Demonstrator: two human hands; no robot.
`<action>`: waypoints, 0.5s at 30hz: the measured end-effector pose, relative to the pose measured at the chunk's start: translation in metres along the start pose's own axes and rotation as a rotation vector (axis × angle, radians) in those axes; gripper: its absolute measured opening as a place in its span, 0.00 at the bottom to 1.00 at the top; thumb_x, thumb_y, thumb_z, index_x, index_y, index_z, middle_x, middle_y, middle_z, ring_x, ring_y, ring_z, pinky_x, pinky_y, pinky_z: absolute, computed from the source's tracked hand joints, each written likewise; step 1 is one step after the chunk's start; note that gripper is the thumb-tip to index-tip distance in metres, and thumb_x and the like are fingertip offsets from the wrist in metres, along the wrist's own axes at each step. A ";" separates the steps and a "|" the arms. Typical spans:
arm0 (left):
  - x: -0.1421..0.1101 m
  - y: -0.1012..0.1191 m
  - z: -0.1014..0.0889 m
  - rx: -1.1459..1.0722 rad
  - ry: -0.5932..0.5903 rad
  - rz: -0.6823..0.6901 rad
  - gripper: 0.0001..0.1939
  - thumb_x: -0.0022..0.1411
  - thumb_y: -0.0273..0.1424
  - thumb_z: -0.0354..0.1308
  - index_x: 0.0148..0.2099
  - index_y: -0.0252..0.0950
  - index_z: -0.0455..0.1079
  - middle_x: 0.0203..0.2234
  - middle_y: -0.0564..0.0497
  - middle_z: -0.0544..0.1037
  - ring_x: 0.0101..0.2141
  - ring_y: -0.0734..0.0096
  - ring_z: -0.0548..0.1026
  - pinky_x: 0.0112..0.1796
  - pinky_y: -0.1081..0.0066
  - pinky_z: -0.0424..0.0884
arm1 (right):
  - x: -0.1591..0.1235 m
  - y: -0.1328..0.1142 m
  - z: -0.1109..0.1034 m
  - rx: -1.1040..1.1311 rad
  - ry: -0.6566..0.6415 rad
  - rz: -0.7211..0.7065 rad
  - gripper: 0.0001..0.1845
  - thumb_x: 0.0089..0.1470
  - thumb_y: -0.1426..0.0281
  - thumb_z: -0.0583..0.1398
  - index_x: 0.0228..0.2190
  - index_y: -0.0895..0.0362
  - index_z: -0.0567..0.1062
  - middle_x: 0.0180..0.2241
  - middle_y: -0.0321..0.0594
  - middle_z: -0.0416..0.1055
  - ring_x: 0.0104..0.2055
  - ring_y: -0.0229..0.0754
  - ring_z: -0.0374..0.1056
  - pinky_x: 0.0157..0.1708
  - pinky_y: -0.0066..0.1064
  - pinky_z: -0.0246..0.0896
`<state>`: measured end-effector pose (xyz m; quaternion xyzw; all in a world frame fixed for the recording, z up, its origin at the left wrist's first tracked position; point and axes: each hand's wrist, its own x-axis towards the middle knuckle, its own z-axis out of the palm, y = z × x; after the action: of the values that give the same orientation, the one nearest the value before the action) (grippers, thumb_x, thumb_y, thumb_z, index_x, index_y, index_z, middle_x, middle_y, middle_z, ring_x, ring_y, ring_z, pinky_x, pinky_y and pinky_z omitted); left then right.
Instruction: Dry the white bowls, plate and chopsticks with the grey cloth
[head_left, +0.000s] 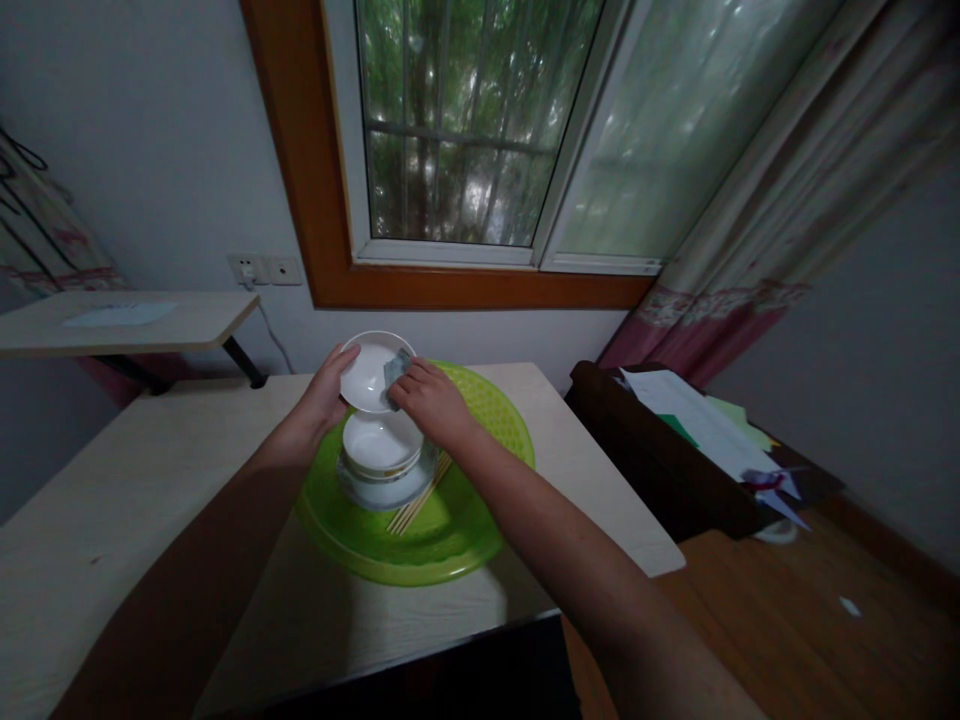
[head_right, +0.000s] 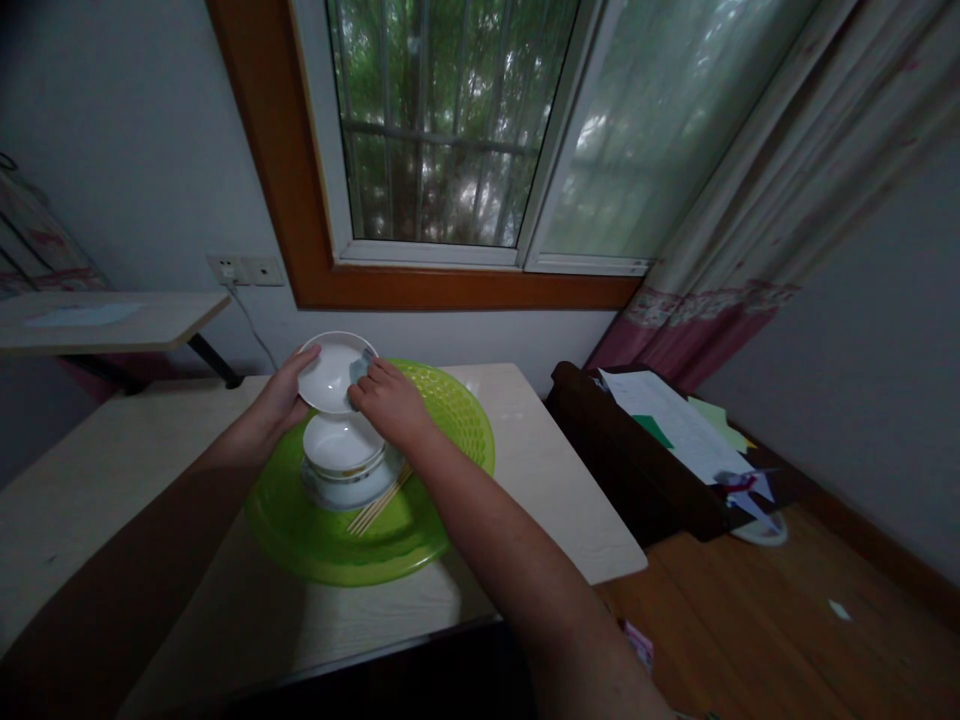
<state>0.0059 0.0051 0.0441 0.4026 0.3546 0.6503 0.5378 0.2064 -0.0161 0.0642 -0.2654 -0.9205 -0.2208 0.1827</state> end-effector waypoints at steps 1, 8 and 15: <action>0.001 -0.001 0.000 0.004 -0.009 0.008 0.17 0.60 0.39 0.64 0.48 0.37 0.69 0.36 0.46 0.79 0.36 0.62 0.78 0.36 0.67 0.75 | 0.001 -0.002 0.001 0.003 -0.003 0.010 0.08 0.67 0.72 0.57 0.38 0.60 0.76 0.40 0.46 0.78 0.50 0.47 0.69 0.64 0.43 0.51; 0.005 -0.009 0.000 0.052 -0.007 0.158 0.23 0.62 0.45 0.62 0.54 0.38 0.67 0.43 0.46 0.80 0.43 0.60 0.80 0.44 0.62 0.76 | 0.003 -0.019 0.004 0.076 -0.087 0.090 0.09 0.67 0.72 0.55 0.44 0.60 0.75 0.43 0.50 0.77 0.49 0.50 0.69 0.51 0.43 0.64; -0.001 -0.006 0.002 0.152 0.000 0.207 0.24 0.64 0.46 0.60 0.58 0.41 0.67 0.52 0.44 0.77 0.51 0.58 0.76 0.50 0.62 0.73 | -0.003 -0.031 0.018 0.203 0.005 -0.038 0.37 0.67 0.54 0.54 0.65 0.66 0.59 0.65 0.58 0.62 0.63 0.53 0.62 0.63 0.43 0.59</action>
<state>0.0099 0.0051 0.0394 0.4767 0.3595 0.6736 0.4356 0.1869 -0.0319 0.0385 -0.2276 -0.9426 -0.1307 0.2065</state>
